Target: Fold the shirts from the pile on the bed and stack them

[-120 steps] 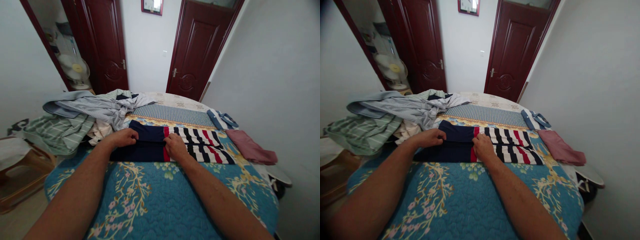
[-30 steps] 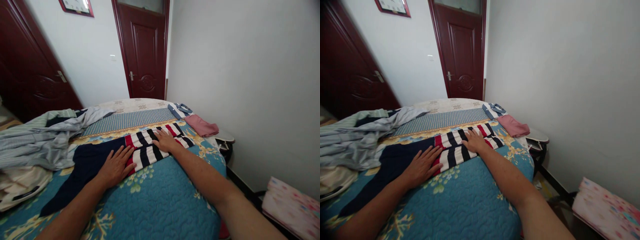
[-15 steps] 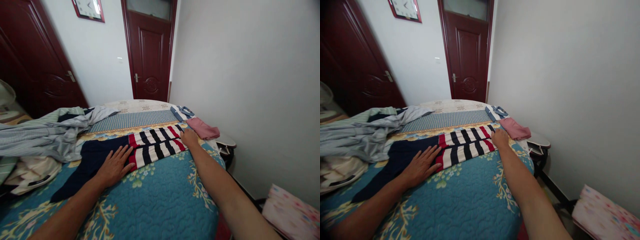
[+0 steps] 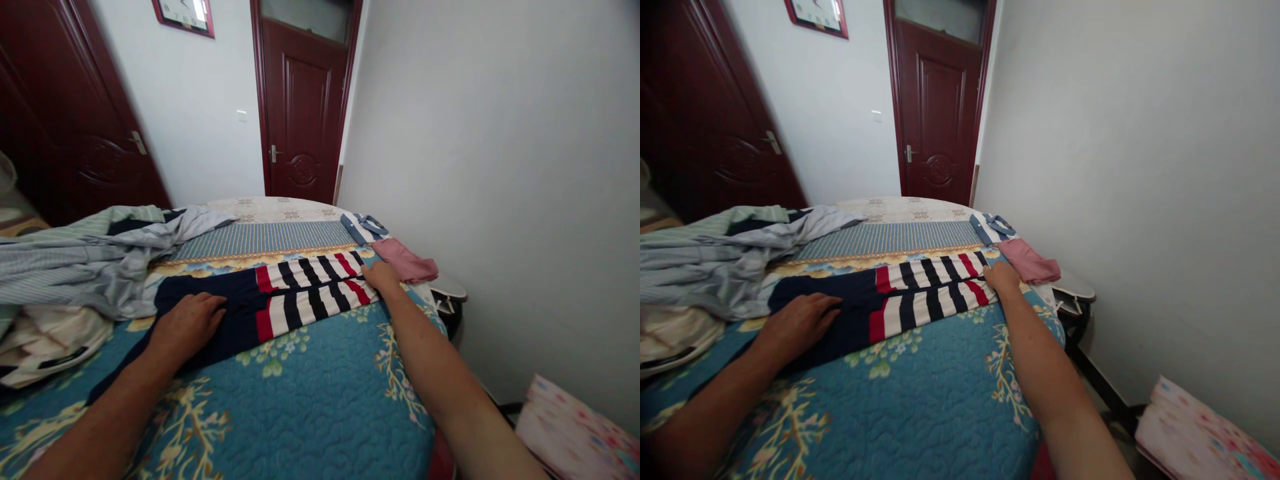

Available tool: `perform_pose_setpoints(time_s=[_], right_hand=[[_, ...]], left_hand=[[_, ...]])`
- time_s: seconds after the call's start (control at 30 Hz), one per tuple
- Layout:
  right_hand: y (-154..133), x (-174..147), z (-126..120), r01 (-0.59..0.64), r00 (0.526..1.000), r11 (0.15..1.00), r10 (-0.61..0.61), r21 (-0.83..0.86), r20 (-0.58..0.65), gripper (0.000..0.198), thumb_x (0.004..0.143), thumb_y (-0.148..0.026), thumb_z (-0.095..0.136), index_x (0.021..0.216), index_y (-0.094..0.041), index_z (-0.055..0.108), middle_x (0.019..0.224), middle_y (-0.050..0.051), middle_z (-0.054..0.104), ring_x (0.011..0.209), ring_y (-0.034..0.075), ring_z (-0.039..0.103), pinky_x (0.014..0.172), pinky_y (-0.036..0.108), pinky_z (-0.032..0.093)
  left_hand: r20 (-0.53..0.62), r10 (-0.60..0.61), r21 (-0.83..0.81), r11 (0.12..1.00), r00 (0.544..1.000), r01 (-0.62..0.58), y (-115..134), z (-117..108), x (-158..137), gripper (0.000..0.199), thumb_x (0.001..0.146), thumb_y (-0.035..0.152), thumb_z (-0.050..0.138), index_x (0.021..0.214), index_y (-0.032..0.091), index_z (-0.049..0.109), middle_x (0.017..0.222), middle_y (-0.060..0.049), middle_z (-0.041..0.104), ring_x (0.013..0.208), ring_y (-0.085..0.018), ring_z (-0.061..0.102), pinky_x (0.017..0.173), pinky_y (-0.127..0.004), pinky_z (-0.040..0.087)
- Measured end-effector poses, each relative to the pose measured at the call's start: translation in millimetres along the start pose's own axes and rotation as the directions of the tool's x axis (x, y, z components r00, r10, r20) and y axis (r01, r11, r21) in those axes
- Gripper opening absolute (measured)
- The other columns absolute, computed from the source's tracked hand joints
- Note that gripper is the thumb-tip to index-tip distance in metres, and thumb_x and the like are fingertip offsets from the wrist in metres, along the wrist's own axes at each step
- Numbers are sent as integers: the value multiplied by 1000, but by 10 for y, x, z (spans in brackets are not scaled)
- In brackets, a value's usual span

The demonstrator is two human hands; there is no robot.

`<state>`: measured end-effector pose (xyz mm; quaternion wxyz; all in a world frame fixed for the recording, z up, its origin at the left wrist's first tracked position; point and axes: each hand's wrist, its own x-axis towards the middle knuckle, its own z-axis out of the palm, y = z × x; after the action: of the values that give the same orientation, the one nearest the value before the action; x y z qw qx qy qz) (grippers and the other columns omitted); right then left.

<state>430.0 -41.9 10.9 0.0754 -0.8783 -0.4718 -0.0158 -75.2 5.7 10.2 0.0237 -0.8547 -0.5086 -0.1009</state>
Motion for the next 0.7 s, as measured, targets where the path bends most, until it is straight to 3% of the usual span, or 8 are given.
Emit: perform_pose_setpoints(time_s=[0.1,0.2,0.3,0.43,0.6,0.7], right_hand=[[58,55,-17,0,997,998,-4,55,75,66,103,-57,46,130,-6,77,131,28,73,122,36,71,101,39,52],[96,80,-21,74,990,993,-85,96,108,55,100,-52,51,117,-9,83,122,24,77,114,34,73,98,37,53],[120,78,-9,149,982,977,-164,153,91,43,99,-45,54,101,-15,84,104,16,81,100,29,73,89,34,53],[140,70,-1,157,986,960,-168,232,25,36,99,-40,54,94,-16,81,94,12,79,87,25,71,80,31,51],[169,39,-30,126,988,920,-149,370,33,31,96,-39,60,87,-16,78,85,8,77,81,22,68,71,27,46],[180,7,-41,65,985,888,-129,456,111,29,93,-38,63,82,-15,76,77,6,74,73,20,66,65,27,43]], left_hand=[[2,-15,-46,999,1000,15,-67,46,-14,54,97,50,42,128,24,78,127,-13,75,111,-32,74,94,-43,59],[-2,-13,-53,999,1000,13,-67,69,-22,56,98,52,39,129,24,76,128,-12,73,109,-30,74,86,-39,60],[-5,-20,-53,998,1000,20,-66,80,-13,55,99,52,38,128,25,76,127,-11,73,109,-30,73,87,-39,59],[-8,1,-119,993,1000,-2,-123,87,12,54,97,54,43,128,25,76,126,-11,74,116,-30,72,95,-38,58],[26,-11,-316,948,1000,19,-251,30,44,59,94,63,47,124,24,79,127,-10,78,119,-31,72,105,-41,55],[85,-41,-491,868,996,78,-337,2,43,64,96,68,43,127,23,78,126,-9,79,106,-29,76,96,-39,60]])
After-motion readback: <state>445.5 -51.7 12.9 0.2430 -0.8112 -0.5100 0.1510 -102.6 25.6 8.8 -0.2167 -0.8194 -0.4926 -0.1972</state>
